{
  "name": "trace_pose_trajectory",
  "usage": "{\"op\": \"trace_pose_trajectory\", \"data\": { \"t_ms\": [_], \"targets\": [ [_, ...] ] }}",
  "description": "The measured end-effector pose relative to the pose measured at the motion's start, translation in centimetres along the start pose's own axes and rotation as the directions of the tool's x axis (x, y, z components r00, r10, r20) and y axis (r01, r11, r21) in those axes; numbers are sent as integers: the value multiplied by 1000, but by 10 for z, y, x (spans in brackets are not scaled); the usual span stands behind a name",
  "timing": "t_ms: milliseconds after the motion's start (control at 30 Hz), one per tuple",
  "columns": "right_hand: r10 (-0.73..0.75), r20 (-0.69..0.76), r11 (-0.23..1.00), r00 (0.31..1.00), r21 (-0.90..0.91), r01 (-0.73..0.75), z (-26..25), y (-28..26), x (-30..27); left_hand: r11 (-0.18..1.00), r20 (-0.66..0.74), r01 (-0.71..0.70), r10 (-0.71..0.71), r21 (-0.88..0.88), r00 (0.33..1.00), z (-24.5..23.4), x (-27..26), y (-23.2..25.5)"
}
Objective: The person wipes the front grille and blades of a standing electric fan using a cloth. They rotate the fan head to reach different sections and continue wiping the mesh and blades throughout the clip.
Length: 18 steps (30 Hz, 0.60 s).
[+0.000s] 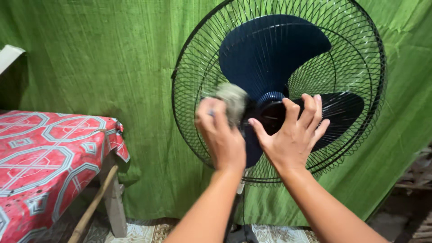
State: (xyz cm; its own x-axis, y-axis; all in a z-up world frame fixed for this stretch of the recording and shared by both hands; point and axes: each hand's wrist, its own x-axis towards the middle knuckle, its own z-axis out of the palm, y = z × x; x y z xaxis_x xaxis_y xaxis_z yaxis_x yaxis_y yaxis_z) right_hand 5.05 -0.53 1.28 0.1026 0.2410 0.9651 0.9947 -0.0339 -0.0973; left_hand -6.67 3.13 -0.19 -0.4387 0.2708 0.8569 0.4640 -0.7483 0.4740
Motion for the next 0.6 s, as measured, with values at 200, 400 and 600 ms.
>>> {"op": "trace_pose_trajectory", "data": {
  "t_ms": [200, 400, 600],
  "targets": [
    [60, -16, 998, 998, 23, -60, 0, -5, -4, 967, -248, 234, -204, 98, 947, -8, 61, -21],
    [89, -6, 996, 996, -20, -89, -1, -5, 1, 976, -145, 211, -201, 56, 969, 7, 35, -14],
    [135, -17, 990, 991, -42, -136, -3, -9, 5, 990, 114, 144, -143, -3, 983, 11, -13, 9]
  ]
}}
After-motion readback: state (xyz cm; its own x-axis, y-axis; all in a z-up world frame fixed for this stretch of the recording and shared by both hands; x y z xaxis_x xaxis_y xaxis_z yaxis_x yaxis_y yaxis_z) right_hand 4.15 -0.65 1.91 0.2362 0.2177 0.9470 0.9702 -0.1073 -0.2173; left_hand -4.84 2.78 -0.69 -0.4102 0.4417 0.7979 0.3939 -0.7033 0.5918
